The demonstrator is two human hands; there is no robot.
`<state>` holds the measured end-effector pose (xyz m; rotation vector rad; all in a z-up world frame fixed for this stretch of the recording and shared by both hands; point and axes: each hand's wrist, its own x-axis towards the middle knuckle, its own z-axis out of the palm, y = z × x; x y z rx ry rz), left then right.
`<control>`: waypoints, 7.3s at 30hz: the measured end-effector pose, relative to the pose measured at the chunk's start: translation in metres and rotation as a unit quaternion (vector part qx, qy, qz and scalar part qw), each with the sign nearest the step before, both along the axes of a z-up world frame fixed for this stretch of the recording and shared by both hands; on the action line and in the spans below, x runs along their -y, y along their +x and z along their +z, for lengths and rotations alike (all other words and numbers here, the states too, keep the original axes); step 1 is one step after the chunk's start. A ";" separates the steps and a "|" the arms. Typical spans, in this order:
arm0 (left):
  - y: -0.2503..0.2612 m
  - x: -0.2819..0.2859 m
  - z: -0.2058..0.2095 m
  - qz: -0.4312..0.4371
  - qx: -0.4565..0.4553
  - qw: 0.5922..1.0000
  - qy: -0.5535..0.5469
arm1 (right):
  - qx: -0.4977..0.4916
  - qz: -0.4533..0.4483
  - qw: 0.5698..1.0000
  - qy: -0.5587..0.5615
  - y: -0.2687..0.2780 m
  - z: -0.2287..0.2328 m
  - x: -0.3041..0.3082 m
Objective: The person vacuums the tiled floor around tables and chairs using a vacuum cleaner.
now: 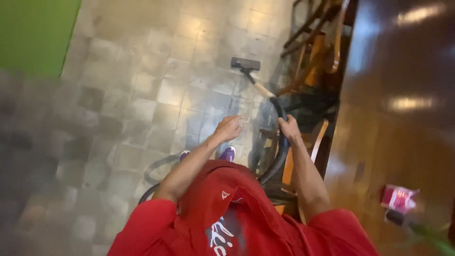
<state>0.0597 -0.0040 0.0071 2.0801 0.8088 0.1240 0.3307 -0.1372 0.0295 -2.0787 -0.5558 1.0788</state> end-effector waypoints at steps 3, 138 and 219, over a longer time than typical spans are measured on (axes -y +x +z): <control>-0.003 0.006 0.000 0.064 0.014 0.998 -0.023 | -0.012 0.006 1.000 0.019 0.027 -0.008 -0.031; -0.274 -0.367 0.001 0.177 -0.001 0.984 0.016 | -0.138 0.046 0.988 0.042 -0.240 0.005 -0.401; -0.020 -0.615 -0.004 0.111 0.013 0.994 0.015 | -0.024 0.028 0.998 0.047 0.033 -0.056 -0.701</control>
